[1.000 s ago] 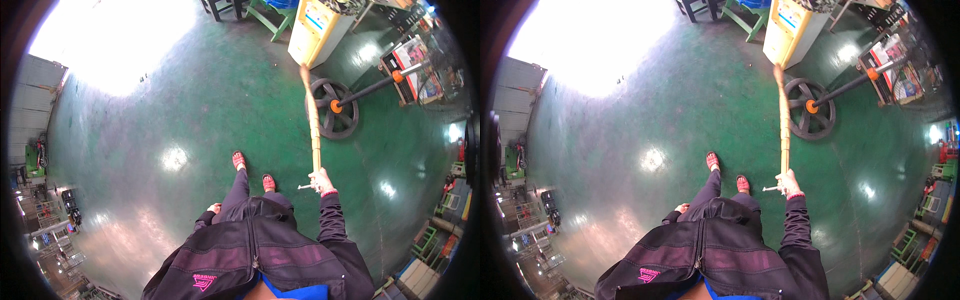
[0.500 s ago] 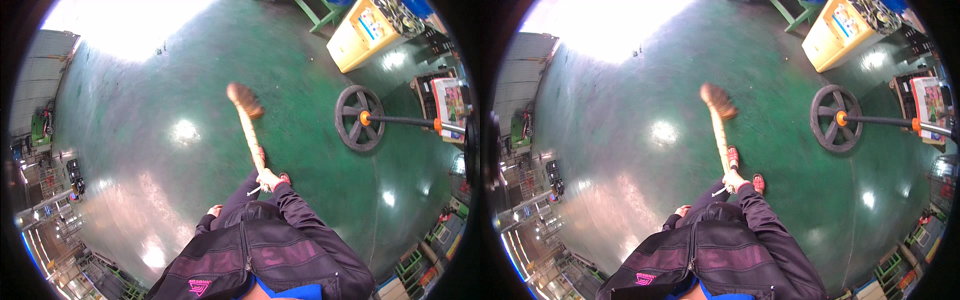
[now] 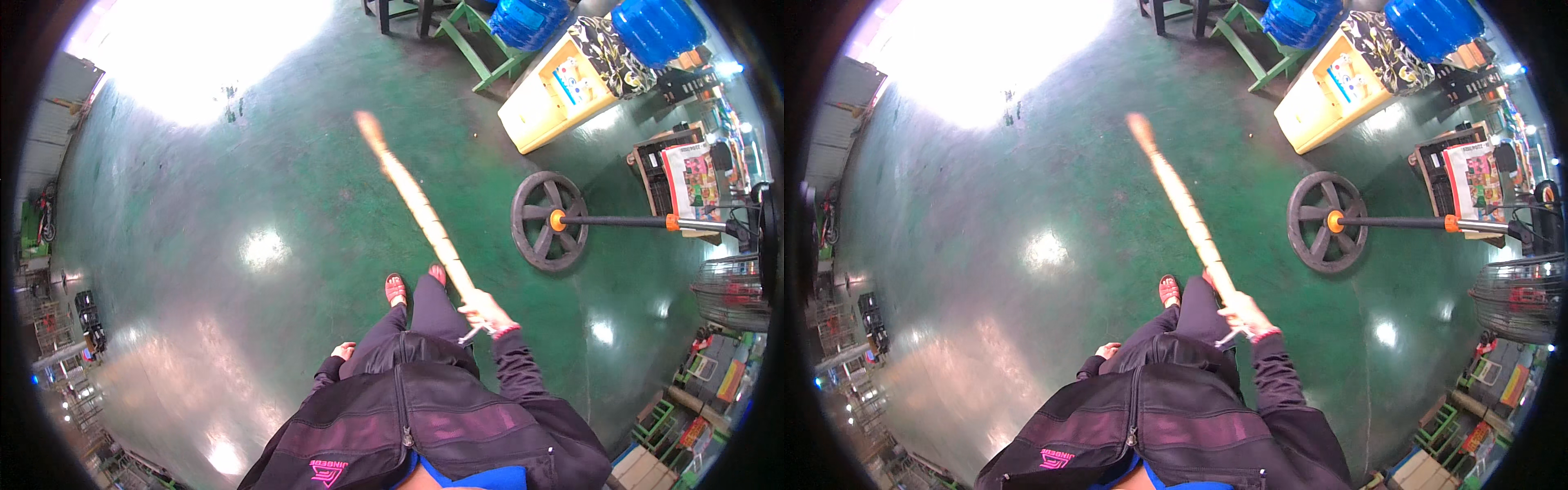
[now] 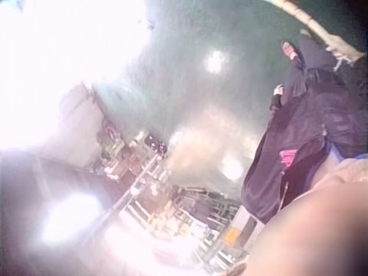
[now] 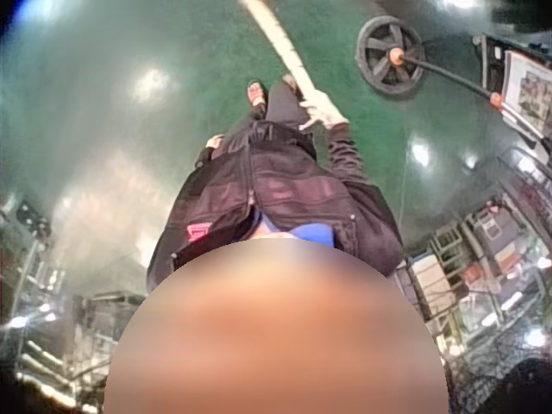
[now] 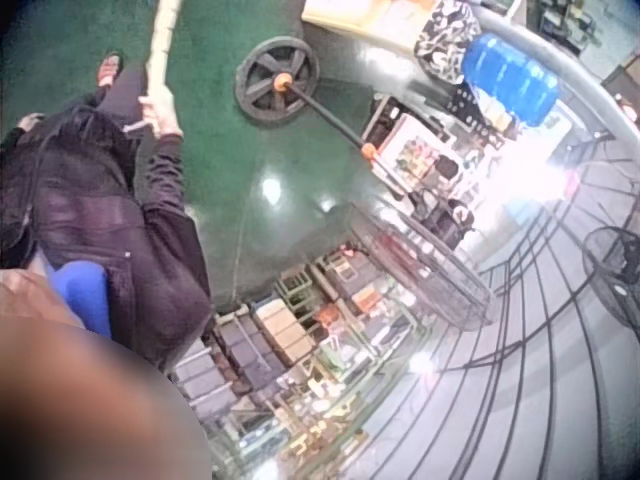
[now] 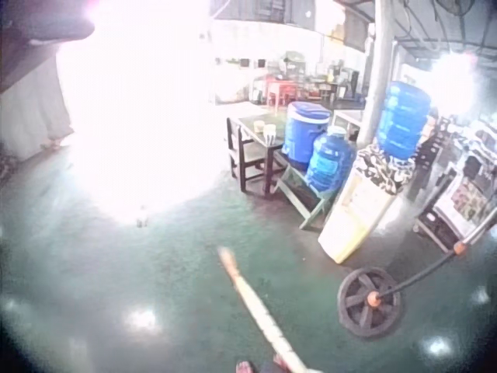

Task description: The person sweeps a green factory floor using a long-handled broom, moving around stacked crates, machinery, and a fan. The person gathers debris into piles while navigating the workspace.

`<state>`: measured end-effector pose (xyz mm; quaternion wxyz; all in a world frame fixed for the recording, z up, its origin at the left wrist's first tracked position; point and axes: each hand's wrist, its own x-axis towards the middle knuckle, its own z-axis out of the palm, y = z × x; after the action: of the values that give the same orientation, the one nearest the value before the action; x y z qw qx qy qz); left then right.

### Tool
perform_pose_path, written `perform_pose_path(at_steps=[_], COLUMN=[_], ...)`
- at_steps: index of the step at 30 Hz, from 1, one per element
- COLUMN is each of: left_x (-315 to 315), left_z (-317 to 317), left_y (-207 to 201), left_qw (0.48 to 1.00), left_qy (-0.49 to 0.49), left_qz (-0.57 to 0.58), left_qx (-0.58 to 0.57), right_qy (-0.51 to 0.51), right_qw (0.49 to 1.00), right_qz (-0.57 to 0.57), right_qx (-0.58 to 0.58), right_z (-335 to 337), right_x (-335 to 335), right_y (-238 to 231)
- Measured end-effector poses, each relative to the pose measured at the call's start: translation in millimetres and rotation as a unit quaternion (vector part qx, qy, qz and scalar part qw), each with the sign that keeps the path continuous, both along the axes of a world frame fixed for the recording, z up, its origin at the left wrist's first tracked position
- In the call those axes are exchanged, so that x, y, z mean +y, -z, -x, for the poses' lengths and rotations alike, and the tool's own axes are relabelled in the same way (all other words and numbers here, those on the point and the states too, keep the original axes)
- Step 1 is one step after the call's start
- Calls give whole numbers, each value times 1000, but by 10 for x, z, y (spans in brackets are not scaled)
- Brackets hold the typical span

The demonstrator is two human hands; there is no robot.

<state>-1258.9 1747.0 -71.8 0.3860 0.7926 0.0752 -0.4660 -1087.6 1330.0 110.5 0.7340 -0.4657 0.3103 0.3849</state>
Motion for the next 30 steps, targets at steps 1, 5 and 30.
perform_pose_path(at_steps=[1, 5, 30], left_x=[12, 47, -1195], left_z=[-48, -157, -2635], left_y=[76, 409, -699], left_qw=[998, 998, 928], left_qy=[48, -45, -325], left_qz=[11, 20, 110], left_qx=[-37, 44, 145], right_qy=[20, 82, 35], right_qw=[999, 983, 997], right_qz=[38, 162, -52], right_qx=[5, 33, -38], right_z=[27, -246, -2982], right_x=[-187, -826, -1013], right_y=[-45, 85, -165])
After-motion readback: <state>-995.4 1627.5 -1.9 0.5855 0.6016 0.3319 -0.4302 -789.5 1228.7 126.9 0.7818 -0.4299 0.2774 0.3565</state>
